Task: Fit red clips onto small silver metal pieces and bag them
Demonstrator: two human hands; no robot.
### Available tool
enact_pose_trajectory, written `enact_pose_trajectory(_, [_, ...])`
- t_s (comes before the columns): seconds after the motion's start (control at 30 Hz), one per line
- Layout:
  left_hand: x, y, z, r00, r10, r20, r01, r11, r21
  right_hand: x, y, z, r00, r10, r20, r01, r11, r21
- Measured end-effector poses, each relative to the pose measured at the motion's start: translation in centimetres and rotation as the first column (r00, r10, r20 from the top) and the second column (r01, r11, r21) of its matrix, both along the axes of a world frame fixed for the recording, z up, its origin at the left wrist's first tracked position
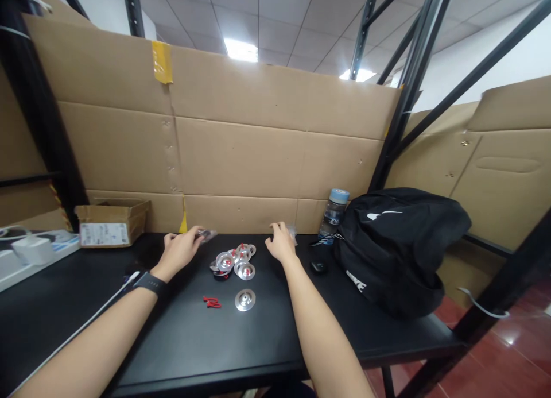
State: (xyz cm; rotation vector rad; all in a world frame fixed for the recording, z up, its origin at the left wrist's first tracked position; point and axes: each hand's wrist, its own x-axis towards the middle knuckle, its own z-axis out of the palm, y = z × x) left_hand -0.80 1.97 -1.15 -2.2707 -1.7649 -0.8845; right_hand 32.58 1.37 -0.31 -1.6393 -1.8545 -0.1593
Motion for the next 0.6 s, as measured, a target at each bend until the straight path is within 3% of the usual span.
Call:
enact_pose_trajectory(0.13, [0.6, -1.2, 1.3, 0.995, -0.054, 0.090, 0.046, 0.995, 0.089, -0.8, 0.1, 0.0, 0.995, 0.080, -0.067, -0.080, 0.997, 0.011])
enact_pose_trajectory(0.2, [1.5, -1.6, 1.4, 0.985, -0.121, 0.123, 0.104, 0.985, 0.134, -1.6, 0.0, 0.2, 0.975, 0.184, -0.125, -0.182, 0.983, 0.027])
enact_pose_trajectory(0.37, [3.8, -2.0, 0.8, 0.942, -0.315, 0.116, 0.290, 0.939, 0.187, -5.6, -1.4, 0.8, 0.829, 0.521, -0.204, -0.515, 0.853, 0.087])
enact_pose_trajectory(0.47, [4.6, -2.1, 0.4, 0.922, -0.369, 0.120, 0.344, 0.920, 0.185, -8.0, -2.5, 1.1, 0.787, 0.573, -0.229, -0.550, 0.820, 0.159])
enact_pose_trajectory(0.6, [5.1, -2.3, 0.1, 0.905, -0.377, 0.197, 0.352, 0.924, 0.150, -8.8, -2.8, 1.1, 0.800, 0.532, -0.278, -0.498, 0.847, 0.187])
